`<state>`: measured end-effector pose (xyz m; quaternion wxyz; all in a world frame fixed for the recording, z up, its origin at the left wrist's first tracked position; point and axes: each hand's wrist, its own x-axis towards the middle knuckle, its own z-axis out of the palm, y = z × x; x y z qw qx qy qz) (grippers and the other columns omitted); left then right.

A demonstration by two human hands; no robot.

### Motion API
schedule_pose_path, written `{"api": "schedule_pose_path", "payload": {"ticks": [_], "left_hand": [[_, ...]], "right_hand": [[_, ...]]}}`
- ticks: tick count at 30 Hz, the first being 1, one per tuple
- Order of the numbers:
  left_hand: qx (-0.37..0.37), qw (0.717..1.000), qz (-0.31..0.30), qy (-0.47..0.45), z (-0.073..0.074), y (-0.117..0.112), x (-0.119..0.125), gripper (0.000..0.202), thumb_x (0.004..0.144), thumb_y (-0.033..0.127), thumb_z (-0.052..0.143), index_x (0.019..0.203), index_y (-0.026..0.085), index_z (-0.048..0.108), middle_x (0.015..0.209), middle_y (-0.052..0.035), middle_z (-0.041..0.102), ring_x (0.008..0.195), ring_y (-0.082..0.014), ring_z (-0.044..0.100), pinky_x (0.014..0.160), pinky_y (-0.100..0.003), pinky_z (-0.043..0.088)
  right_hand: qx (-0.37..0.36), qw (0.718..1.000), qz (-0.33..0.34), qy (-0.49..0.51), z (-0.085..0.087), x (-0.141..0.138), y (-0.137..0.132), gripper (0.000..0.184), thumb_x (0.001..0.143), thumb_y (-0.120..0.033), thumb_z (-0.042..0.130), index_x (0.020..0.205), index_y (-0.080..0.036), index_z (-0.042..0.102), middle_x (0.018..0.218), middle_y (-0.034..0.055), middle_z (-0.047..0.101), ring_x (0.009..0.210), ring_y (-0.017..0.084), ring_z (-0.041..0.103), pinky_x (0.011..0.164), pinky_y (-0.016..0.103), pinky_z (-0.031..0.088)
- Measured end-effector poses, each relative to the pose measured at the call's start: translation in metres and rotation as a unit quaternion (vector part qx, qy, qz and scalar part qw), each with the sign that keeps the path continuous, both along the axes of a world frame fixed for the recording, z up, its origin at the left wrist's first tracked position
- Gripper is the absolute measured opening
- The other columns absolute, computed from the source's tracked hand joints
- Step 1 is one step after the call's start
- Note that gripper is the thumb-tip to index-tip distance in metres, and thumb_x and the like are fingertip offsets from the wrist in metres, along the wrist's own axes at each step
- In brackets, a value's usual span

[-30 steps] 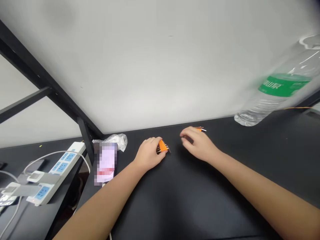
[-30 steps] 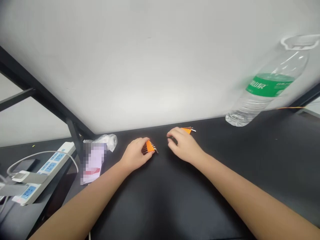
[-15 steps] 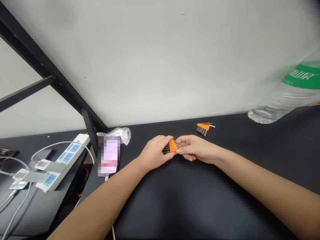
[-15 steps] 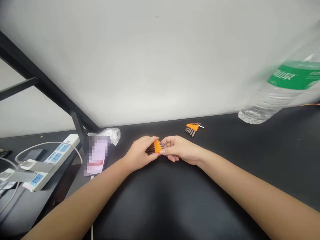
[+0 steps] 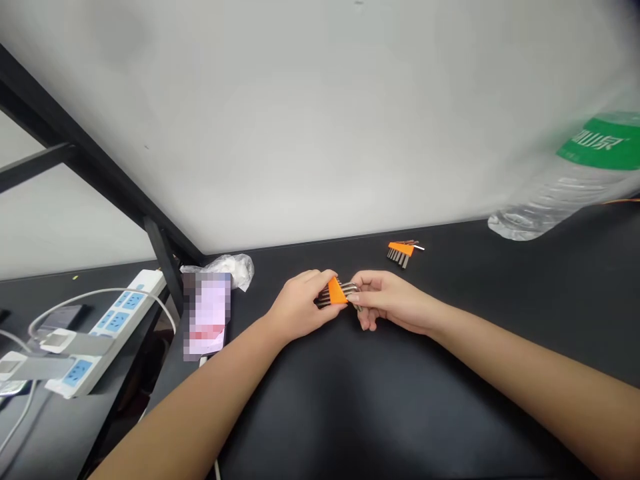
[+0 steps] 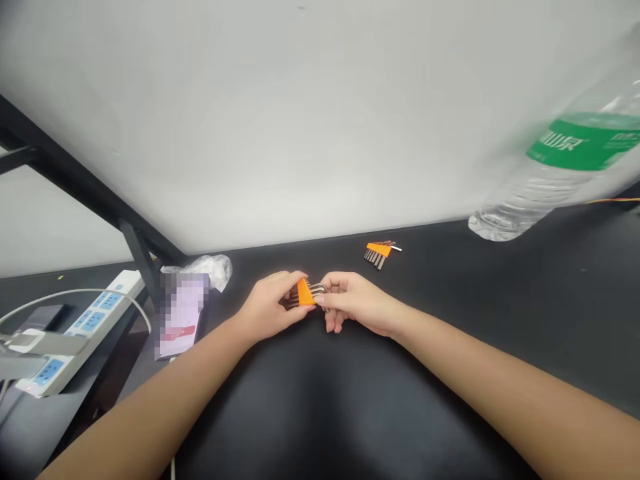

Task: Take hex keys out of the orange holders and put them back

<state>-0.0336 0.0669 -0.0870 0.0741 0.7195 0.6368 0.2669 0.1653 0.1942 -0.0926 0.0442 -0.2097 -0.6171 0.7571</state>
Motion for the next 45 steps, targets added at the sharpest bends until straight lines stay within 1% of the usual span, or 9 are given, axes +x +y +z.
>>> {"api": "schedule_pose_path", "payload": {"ticks": [6, 13, 19, 25, 29, 33, 36, 40, 45], "left_hand": [[-0.036, 0.999, -0.027, 0.013, 0.004, 0.0, 0.0, 0.027, 0.089, 0.04, 0.07, 0.106, 0.023, 0.06, 0.086, -0.0002, 0.062, 0.079, -0.0166, 0.058, 0.071, -0.028, 0.045], [-0.061, 0.996, -0.01, 0.064, 0.009, -0.002, -0.009, 0.023, 0.087, 0.038, 0.071, 0.094, 0.023, 0.056, 0.085, 0.0004, 0.063, 0.079, -0.0175, 0.057, 0.072, -0.029, 0.043], [-0.083, 0.995, 0.002, 0.052, 0.013, -0.002, -0.016, 0.021, 0.086, 0.038, 0.069, 0.087, 0.023, 0.056, 0.083, 0.0006, 0.062, 0.077, -0.0178, 0.057, 0.069, -0.029, 0.042], [-0.081, 0.995, 0.008, 0.055, 0.011, 0.003, -0.016, 0.02, 0.084, 0.039, 0.069, 0.086, 0.023, 0.056, 0.08, 0.0015, 0.061, 0.074, -0.0171, 0.056, 0.068, -0.03, 0.041], [-0.078, 0.995, 0.011, 0.063, 0.009, 0.005, -0.015, 0.022, 0.083, 0.04, 0.069, 0.086, 0.023, 0.056, 0.079, 0.0019, 0.061, 0.073, -0.0168, 0.055, 0.067, -0.03, 0.04], [-0.078, 0.995, 0.015, 0.066, 0.009, 0.006, -0.015, 0.024, 0.084, 0.042, 0.069, 0.084, 0.023, 0.054, 0.078, 0.0023, 0.06, 0.071, -0.0164, 0.054, 0.066, -0.03, 0.039], [-0.077, 0.995, 0.015, 0.065, 0.008, 0.007, -0.015, 0.025, 0.084, 0.042, 0.069, 0.083, 0.022, 0.053, 0.078, 0.0023, 0.059, 0.07, -0.016, 0.053, 0.064, -0.03, 0.038], [-0.079, 0.995, 0.02, 0.058, 0.008, 0.007, -0.015, 0.027, 0.084, 0.042, 0.07, 0.083, 0.022, 0.051, 0.078, 0.003, 0.059, 0.07, -0.0154, 0.053, 0.064, -0.029, 0.038], [-0.064, 0.996, 0.03, 0.056, 0.005, 0.006, -0.015, 0.024, 0.085, 0.04, 0.07, 0.09, 0.023, 0.055, 0.082, 0.0018, 0.06, 0.074, -0.0162, 0.055, 0.067, -0.029, 0.041]], "right_hand": [[0.141, 0.989, 0.036, -0.031, -0.002, -0.001, 0.003, 0.041, 0.09, -0.056, 0.071, 0.09, -0.016, 0.063, 0.072, 0.0029, 0.066, 0.052, 0.015, 0.065, 0.046, 0.025, 0.051], [0.084, 0.992, -0.022, -0.093, -0.001, 0.002, 0.011, 0.044, 0.084, -0.056, 0.078, 0.08, -0.015, 0.063, 0.063, 0.0048, 0.065, 0.053, 0.016, 0.065, 0.045, 0.024, 0.052], [0.161, 0.975, -0.008, -0.152, -0.005, 0.01, 0.029, 0.048, 0.087, -0.062, 0.071, 0.077, -0.016, 0.062, 0.065, 0.0084, 0.068, 0.05, 0.018, 0.066, 0.043, 0.027, 0.053], [0.283, 0.936, -0.01, -0.207, 0.0, 0.015, 0.036, 0.047, 0.097, -0.061, 0.054, 0.079, -0.019, 0.06, 0.073, 0.0067, 0.071, 0.045, 0.017, 0.064, 0.039, 0.028, 0.047], [0.375, 0.901, -0.029, -0.217, 0.004, 0.015, 0.038, 0.037, 0.099, -0.054, 0.052, 0.086, -0.021, 0.064, 0.067, 0.0014, 0.068, 0.039, 0.013, 0.056, 0.041, 0.028, 0.043], [0.526, 0.828, -0.057, -0.185, 0.0, 0.017, 0.046, 0.027, 0.097, -0.047, 0.056, 0.091, -0.024, 0.069, 0.07, 0.0018, 0.067, 0.06, 0.017, 0.062, 0.054, 0.03, 0.043], [0.6, 0.785, -0.063, -0.138, -0.004, 0.019, 0.05, 0.026, 0.098, -0.045, 0.056, 0.099, -0.024, 0.072, 0.088, 0.0053, 0.07, 0.081, 0.021, 0.066, 0.069, 0.033, 0.048], [0.615, 0.783, 0.004, -0.088, -0.001, 0.021, 0.042, 0.034, 0.095, -0.051, 0.061, 0.113, -0.023, 0.071, 0.115, 0.0084, 0.065, 0.088, 0.02, 0.065, 0.078, 0.035, 0.051], [0.627, 0.771, 0.073, -0.084, 0.007, 0.021, 0.02, 0.017, 0.096, -0.033, 0.058, 0.106, -0.022, 0.066, 0.106, 0.0058, 0.061, 0.078, 0.017, 0.06, 0.07, 0.031, 0.049]]}}
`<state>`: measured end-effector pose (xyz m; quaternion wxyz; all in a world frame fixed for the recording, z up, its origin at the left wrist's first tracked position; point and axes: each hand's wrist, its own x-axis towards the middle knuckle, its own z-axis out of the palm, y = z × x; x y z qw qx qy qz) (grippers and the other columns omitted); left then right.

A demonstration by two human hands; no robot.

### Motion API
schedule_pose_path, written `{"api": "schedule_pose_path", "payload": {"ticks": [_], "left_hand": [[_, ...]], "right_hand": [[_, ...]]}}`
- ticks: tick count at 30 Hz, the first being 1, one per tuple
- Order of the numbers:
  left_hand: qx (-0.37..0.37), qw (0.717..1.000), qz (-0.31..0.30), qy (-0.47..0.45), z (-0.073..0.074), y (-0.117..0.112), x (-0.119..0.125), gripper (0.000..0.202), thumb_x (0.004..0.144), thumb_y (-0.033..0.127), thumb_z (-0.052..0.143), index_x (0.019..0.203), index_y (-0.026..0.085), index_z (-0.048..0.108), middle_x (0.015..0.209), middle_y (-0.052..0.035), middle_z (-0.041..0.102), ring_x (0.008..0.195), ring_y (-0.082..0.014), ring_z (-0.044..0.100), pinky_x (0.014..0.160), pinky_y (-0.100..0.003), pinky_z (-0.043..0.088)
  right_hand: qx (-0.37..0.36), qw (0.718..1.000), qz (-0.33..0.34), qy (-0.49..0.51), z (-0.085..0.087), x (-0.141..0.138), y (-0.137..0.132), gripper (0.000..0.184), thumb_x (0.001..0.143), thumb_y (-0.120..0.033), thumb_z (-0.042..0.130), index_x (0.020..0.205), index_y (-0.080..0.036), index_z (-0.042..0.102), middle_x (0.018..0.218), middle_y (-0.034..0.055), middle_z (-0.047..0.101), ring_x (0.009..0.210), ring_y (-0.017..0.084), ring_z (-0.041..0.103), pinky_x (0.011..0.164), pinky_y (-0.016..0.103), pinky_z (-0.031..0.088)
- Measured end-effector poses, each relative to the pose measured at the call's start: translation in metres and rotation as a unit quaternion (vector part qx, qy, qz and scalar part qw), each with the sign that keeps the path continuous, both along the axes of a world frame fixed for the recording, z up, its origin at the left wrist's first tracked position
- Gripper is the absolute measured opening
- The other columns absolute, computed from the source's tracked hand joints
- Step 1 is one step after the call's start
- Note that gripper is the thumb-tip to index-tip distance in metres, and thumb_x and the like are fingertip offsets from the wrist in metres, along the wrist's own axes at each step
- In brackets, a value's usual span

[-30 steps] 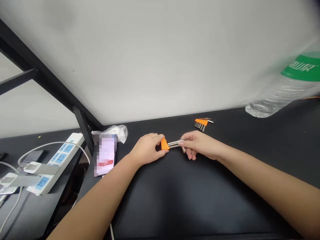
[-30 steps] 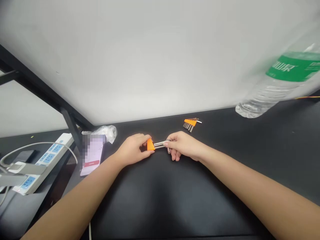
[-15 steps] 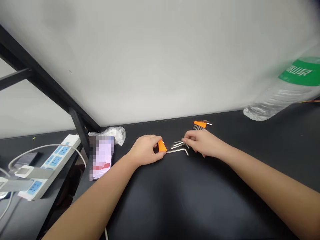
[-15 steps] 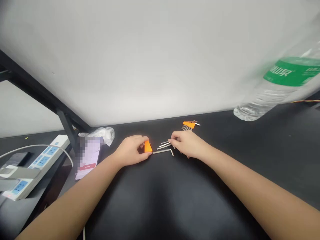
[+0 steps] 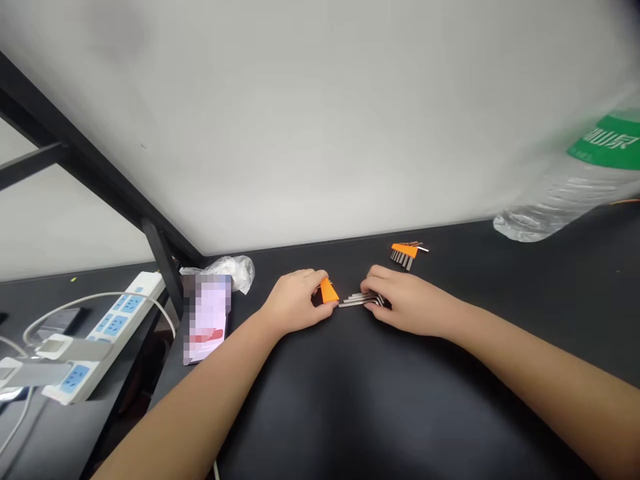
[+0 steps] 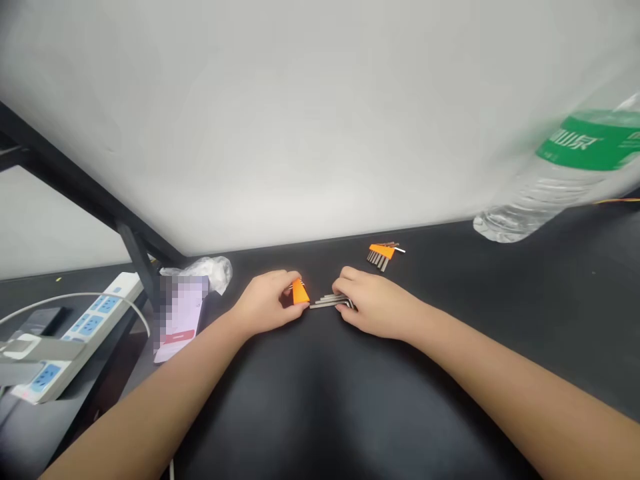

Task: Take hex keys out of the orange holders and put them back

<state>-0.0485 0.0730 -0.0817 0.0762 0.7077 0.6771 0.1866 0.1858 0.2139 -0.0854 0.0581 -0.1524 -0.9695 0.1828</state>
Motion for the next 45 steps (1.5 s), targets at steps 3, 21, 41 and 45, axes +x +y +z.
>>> {"api": "schedule_pose_path", "payload": {"ticks": [3, 21, 41, 45], "left_hand": [[0.026, 1.0, -0.004, 0.004, -0.003, 0.0, 0.0, 0.027, 0.086, 0.039, 0.071, 0.104, 0.023, 0.059, 0.088, -0.0007, 0.063, 0.081, -0.0186, 0.058, 0.071, -0.03, 0.045], [0.159, 0.979, -0.125, -0.03, -0.011, -0.002, 0.017, 0.043, 0.094, 0.048, 0.066, 0.127, 0.02, 0.061, 0.098, -0.0057, 0.068, 0.087, -0.0197, 0.062, 0.078, -0.035, 0.048], [0.14, 0.989, 0.044, 0.017, -0.016, 0.004, -0.005, 0.038, 0.092, 0.04, 0.068, 0.126, 0.023, 0.059, 0.112, -0.0051, 0.069, 0.1, -0.0223, 0.064, 0.089, -0.037, 0.053], [0.131, 0.99, 0.041, 0.008, -0.016, 0.005, -0.002, 0.039, 0.091, 0.04, 0.07, 0.125, 0.023, 0.06, 0.112, -0.0046, 0.069, 0.101, -0.0222, 0.064, 0.09, -0.037, 0.052]], "right_hand": [[-0.004, 1.0, 0.029, -0.002, 0.001, 0.0, -0.004, 0.016, 0.1, -0.026, 0.05, 0.104, -0.021, 0.065, 0.105, 0.0057, 0.06, 0.077, 0.015, 0.059, 0.072, 0.032, 0.048], [-0.463, 0.876, -0.099, 0.09, 0.005, -0.022, -0.015, 0.036, 0.094, -0.052, 0.064, 0.095, -0.016, 0.07, 0.069, -0.0002, 0.061, 0.057, 0.011, 0.052, 0.054, 0.025, 0.042], [-0.177, 0.968, -0.156, -0.087, 0.006, 0.001, 0.03, 0.032, 0.091, -0.045, 0.057, 0.077, -0.019, 0.068, 0.074, 0.0036, 0.067, 0.066, 0.017, 0.058, 0.058, 0.029, 0.04], [-0.12, 0.974, -0.162, -0.103, 0.003, 0.004, 0.034, 0.039, 0.092, -0.051, 0.057, 0.069, -0.02, 0.063, 0.068, 0.0041, 0.065, 0.061, 0.018, 0.058, 0.054, 0.031, 0.037]]}}
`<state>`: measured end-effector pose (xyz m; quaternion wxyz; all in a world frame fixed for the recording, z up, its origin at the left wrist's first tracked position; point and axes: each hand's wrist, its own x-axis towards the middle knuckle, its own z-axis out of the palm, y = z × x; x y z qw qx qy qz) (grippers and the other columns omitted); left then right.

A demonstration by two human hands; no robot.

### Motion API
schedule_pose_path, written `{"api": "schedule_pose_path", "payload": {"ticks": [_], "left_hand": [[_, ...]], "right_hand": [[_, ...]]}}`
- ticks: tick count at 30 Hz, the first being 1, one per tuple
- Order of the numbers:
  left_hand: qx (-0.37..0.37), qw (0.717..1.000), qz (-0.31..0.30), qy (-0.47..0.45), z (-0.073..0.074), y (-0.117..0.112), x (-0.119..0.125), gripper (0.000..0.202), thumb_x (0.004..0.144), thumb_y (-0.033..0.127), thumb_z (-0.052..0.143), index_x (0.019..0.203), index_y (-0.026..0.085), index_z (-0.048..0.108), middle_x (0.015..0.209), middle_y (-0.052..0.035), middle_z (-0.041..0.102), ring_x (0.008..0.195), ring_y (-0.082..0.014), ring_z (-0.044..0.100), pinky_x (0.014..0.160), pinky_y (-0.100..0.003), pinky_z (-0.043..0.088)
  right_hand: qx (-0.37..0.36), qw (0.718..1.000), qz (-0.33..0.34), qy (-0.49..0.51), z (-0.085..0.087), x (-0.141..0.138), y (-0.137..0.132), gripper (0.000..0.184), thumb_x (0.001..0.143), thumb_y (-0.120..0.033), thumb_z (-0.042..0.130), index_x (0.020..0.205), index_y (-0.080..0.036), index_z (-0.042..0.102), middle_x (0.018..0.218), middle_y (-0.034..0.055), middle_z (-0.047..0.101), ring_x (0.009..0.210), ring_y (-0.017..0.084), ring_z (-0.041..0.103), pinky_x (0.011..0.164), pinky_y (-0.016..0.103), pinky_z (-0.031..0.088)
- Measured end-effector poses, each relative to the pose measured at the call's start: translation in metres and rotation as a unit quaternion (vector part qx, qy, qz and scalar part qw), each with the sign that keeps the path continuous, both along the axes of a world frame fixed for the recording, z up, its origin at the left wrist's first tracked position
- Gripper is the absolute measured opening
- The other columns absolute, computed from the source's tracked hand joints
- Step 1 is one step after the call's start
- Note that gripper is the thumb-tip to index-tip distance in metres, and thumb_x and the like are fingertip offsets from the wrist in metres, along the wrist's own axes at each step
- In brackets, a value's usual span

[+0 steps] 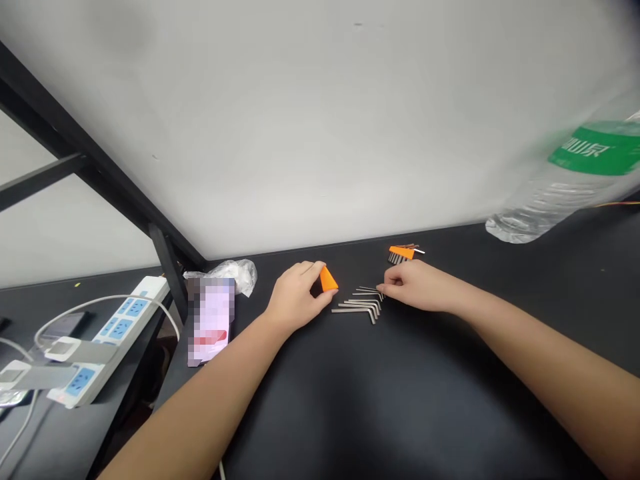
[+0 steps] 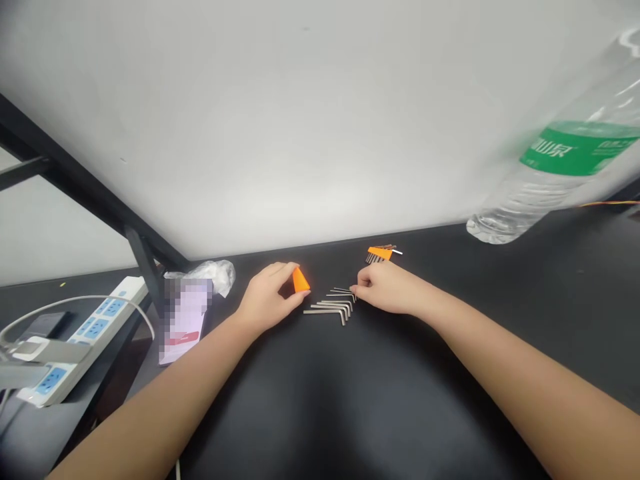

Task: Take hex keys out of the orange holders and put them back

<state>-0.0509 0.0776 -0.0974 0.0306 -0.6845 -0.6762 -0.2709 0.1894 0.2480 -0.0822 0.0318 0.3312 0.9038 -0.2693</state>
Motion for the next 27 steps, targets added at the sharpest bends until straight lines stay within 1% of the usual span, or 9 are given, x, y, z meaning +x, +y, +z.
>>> {"api": "schedule_pose_path", "payload": {"ticks": [3, 6, 8, 10, 12, 14, 17, 21, 27], "left_hand": [[-0.005, 1.0, -0.003, -0.005, 0.001, 0.0, 0.001, 0.038, 0.091, 0.041, 0.07, 0.124, 0.023, 0.061, 0.11, -0.0044, 0.069, 0.1, -0.0221, 0.064, 0.089, -0.036, 0.052], [-0.009, 1.0, 0.0, -0.006, 0.001, 0.0, 0.0, 0.039, 0.092, 0.042, 0.069, 0.124, 0.023, 0.061, 0.11, -0.0047, 0.07, 0.1, -0.0226, 0.064, 0.089, -0.037, 0.052], [-0.01, 1.0, 0.0, -0.002, 0.0, 0.001, 0.0, 0.041, 0.092, 0.042, 0.07, 0.127, 0.022, 0.061, 0.113, -0.0054, 0.07, 0.103, -0.0234, 0.065, 0.092, -0.039, 0.051], [-0.007, 1.0, -0.002, 0.002, -0.001, 0.001, 0.0, 0.043, 0.092, 0.042, 0.07, 0.129, 0.022, 0.06, 0.116, -0.006, 0.07, 0.106, -0.0241, 0.064, 0.095, -0.04, 0.05], [-0.007, 1.0, -0.002, 0.004, -0.002, 0.001, 0.0, 0.045, 0.092, 0.042, 0.07, 0.13, 0.021, 0.059, 0.117, -0.0063, 0.07, 0.107, -0.0244, 0.064, 0.096, -0.041, 0.05], [-0.008, 1.0, -0.001, 0.004, -0.003, 0.001, 0.0, 0.045, 0.093, 0.042, 0.07, 0.131, 0.022, 0.059, 0.117, -0.0061, 0.07, 0.106, -0.0243, 0.065, 0.095, -0.041, 0.05], [-0.011, 1.0, 0.002, 0.003, -0.004, 0.001, 0.0, 0.045, 0.093, 0.042, 0.069, 0.132, 0.022, 0.058, 0.118, -0.006, 0.07, 0.107, -0.0244, 0.065, 0.095, -0.041, 0.049], [-0.025, 1.0, -0.005, 0.003, -0.002, 0.0, 0.001, 0.046, 0.093, 0.041, 0.068, 0.133, 0.021, 0.057, 0.12, -0.0064, 0.069, 0.109, -0.0255, 0.064, 0.097, -0.043, 0.049], [-0.064, 0.998, -0.007, 0.026, 0.002, 0.001, 0.003, 0.044, 0.091, 0.033, 0.065, 0.132, 0.021, 0.056, 0.111, -0.0075, 0.067, 0.104, -0.0267, 0.063, 0.091, -0.043, 0.05]], "right_hand": [[0.059, 0.998, -0.008, 0.011, 0.0, 0.002, 0.002, 0.033, 0.092, -0.047, 0.058, 0.071, -0.02, 0.062, 0.072, 0.0041, 0.066, 0.064, 0.019, 0.059, 0.057, 0.032, 0.039], [0.098, 0.994, 0.019, 0.055, 0.0, 0.001, -0.002, 0.029, 0.091, -0.05, 0.063, 0.086, -0.021, 0.067, 0.09, 0.0062, 0.069, 0.077, 0.02, 0.062, 0.065, 0.033, 0.043], [0.104, 0.991, 0.042, 0.067, 0.001, 0.0, -0.011, 0.039, 0.088, -0.059, 0.065, 0.098, -0.021, 0.067, 0.101, 0.0082, 0.068, 0.082, 0.021, 0.063, 0.068, 0.033, 0.044], [0.107, 0.991, 0.057, 0.061, 0.002, -0.001, -0.024, 0.047, 0.085, -0.064, 0.068, 0.102, -0.02, 0.066, 0.105, 0.0088, 0.065, 0.08, 0.021, 0.062, 0.067, 0.033, 0.045], [0.117, 0.989, 0.073, 0.054, 0.004, -0.004, -0.039, 0.04, 0.086, -0.058, 0.069, 0.1, -0.02, 0.065, 0.102, 0.008, 0.064, 0.079, 0.02, 0.061, 0.066, 0.033, 0.044], [0.131, 0.986, 0.089, 0.053, 0.005, -0.007, -0.05, 0.024, 0.09, -0.044, 0.065, 0.097, -0.02, 0.064, 0.099, 0.0075, 0.062, 0.079, 0.02, 0.06, 0.067, 0.032, 0.044], [0.135, 0.983, 0.109, 0.05, 0.007, -0.01, -0.058, 0.012, 0.092, -0.031, 0.059, 0.095, -0.02, 0.063, 0.097, 0.0071, 0.06, 0.077, 0.018, 0.058, 0.067, 0.032, 0.044], [0.117, 0.983, 0.127, 0.064, 0.007, -0.01, -0.052, 0.011, 0.093, -0.028, 0.057, 0.096, -0.02, 0.063, 0.1, 0.0068, 0.06, 0.079, 0.018, 0.058, 0.068, 0.031, 0.045], [0.141, 0.976, 0.138, 0.094, -0.004, -0.008, -0.033, 0.013, 0.094, -0.028, 0.057, 0.102, -0.021, 0.065, 0.104, 0.0072, 0.06, 0.088, 0.02, 0.06, 0.076, 0.033, 0.047]]}}
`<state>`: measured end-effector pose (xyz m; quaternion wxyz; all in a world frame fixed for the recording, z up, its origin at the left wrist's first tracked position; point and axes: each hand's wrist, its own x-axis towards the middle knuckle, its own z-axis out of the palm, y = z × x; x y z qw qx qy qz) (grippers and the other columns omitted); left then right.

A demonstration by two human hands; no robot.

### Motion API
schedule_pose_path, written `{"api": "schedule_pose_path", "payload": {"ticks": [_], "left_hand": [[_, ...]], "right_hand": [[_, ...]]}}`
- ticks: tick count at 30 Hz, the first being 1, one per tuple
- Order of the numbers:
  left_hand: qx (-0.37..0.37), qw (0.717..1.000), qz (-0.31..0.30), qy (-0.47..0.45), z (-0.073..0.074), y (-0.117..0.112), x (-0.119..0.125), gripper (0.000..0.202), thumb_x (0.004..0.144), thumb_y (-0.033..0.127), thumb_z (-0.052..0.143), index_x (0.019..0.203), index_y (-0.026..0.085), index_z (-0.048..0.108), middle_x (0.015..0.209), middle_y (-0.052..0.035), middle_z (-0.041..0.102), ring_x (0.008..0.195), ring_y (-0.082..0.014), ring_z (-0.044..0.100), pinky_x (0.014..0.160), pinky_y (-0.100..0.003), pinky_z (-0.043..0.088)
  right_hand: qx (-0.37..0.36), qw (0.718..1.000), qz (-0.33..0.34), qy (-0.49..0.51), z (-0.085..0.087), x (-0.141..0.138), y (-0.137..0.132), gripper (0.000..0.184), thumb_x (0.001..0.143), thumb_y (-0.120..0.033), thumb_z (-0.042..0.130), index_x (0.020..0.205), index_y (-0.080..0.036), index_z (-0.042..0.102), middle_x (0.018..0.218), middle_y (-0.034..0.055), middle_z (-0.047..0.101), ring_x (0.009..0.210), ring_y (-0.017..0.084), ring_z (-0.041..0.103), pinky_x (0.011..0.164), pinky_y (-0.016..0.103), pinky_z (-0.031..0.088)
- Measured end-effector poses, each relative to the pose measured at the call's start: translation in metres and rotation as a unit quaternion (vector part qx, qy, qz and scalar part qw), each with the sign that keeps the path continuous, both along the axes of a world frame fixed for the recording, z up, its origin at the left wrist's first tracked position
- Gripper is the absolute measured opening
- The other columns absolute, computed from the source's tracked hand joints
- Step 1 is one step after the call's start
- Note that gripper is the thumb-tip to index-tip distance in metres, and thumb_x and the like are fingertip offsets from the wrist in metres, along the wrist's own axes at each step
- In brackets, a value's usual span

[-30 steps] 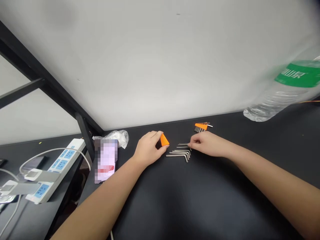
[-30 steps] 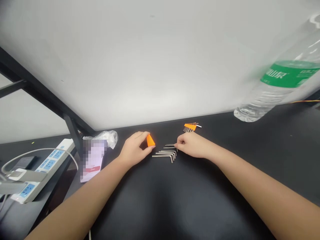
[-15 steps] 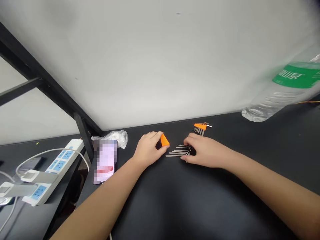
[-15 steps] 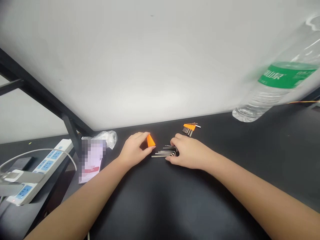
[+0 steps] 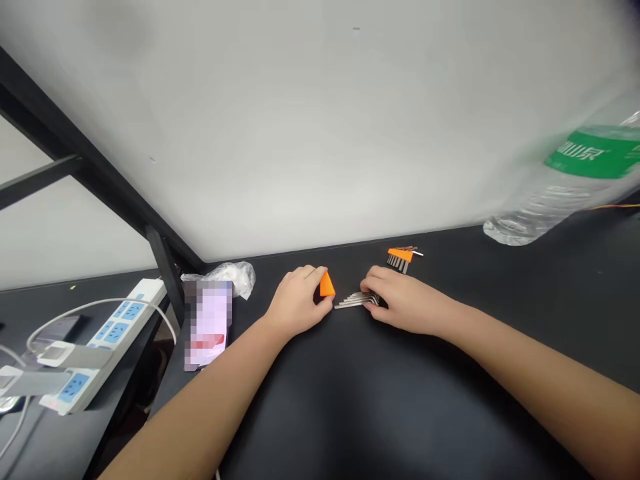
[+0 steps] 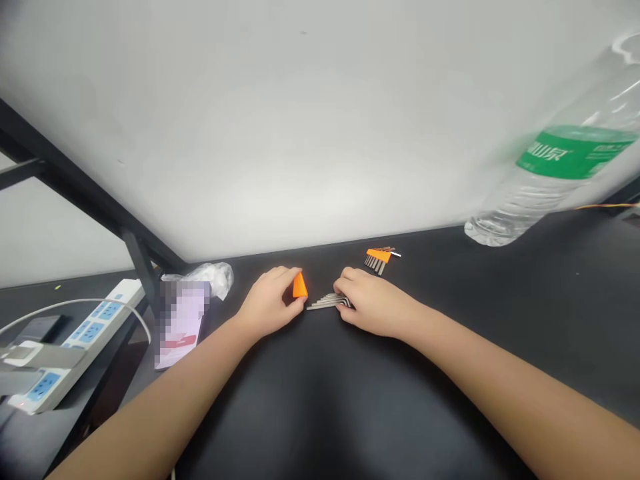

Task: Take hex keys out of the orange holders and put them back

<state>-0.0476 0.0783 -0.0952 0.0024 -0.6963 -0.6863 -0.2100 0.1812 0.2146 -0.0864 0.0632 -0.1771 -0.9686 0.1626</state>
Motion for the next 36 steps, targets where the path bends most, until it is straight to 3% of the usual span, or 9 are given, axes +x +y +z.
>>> {"api": "schedule_pose_path", "payload": {"ticks": [7, 13, 19, 25, 30, 36], "left_hand": [[-0.021, 0.999, 0.002, 0.048, -0.001, 0.001, -0.002, 0.046, 0.096, 0.026, 0.057, 0.141, 0.02, 0.047, 0.107, -0.0078, 0.067, 0.096, -0.0257, 0.064, 0.084, -0.041, 0.048], [-0.022, 0.999, 0.013, 0.047, -0.005, 0.001, -0.005, 0.046, 0.099, 0.03, 0.056, 0.143, 0.02, 0.046, 0.107, -0.0076, 0.069, 0.098, -0.0263, 0.066, 0.086, -0.042, 0.049], [-0.028, 0.999, 0.024, -0.017, -0.004, 0.002, -0.006, 0.037, 0.086, 0.029, 0.068, 0.122, 0.022, 0.06, 0.107, -0.0061, 0.071, 0.093, -0.0252, 0.068, 0.082, -0.04, 0.052], [-0.037, 0.995, 0.04, -0.08, -0.007, 0.0, -0.008, 0.046, 0.084, 0.028, 0.069, 0.128, 0.022, 0.055, 0.097, -0.0029, 0.072, 0.08, -0.0212, 0.07, 0.068, -0.033, 0.052], [-0.029, 0.988, 0.039, -0.149, -0.011, -0.001, -0.007, 0.052, 0.083, 0.025, 0.069, 0.131, 0.023, 0.05, 0.088, 0.002, 0.068, 0.076, -0.017, 0.067, 0.069, -0.03, 0.052], [-0.025, 0.986, 0.007, -0.166, -0.012, -0.001, -0.007, 0.056, 0.082, 0.022, 0.067, 0.134, 0.022, 0.047, 0.083, 0.0034, 0.063, 0.072, -0.016, 0.065, 0.067, -0.029, 0.051]], "right_hand": [[0.008, 0.999, 0.021, 0.036, 0.007, 0.005, 0.003, 0.021, 0.094, -0.04, 0.064, 0.099, -0.019, 0.066, 0.106, 0.0088, 0.058, 0.084, 0.02, 0.057, 0.074, 0.034, 0.048], [0.043, 0.997, 0.068, 0.02, 0.009, 0.001, -0.009, 0.01, 0.094, -0.019, 0.056, 0.089, -0.018, 0.064, 0.1, 0.0086, 0.057, 0.084, 0.019, 0.055, 0.08, 0.035, 0.048], [0.063, 0.997, 0.043, -0.017, 0.01, 0.002, -0.018, 0.009, 0.083, -0.011, 0.056, 0.079, -0.019, 0.055, 0.089, 0.0064, 0.058, 0.078, 0.019, 0.056, 0.071, 0.032, 0.044], [0.001, 0.999, 0.023, 0.029, 0.011, 0.007, -0.008, 0.009, 0.095, -0.018, 0.05, 0.088, -0.021, 0.055, 0.087, 0.0021, 0.062, 0.074, 0.015, 0.057, 0.068, 0.031, 0.042], [-0.018, 0.993, -0.01, 0.119, 0.005, 0.003, 0.001, 0.017, 0.103, -0.024, 0.045, 0.094, -0.022, 0.058, 0.095, 0.0049, 0.064, 0.083, 0.017, 0.06, 0.076, 0.032, 0.047], [-0.012, 0.988, 0.005, 0.152, 0.004, 0.001, -0.002, 0.02, 0.105, -0.026, 0.042, 0.096, -0.022, 0.06, 0.099, 0.0067, 0.065, 0.087, 0.019, 0.063, 0.08, 0.033, 0.049]]}}
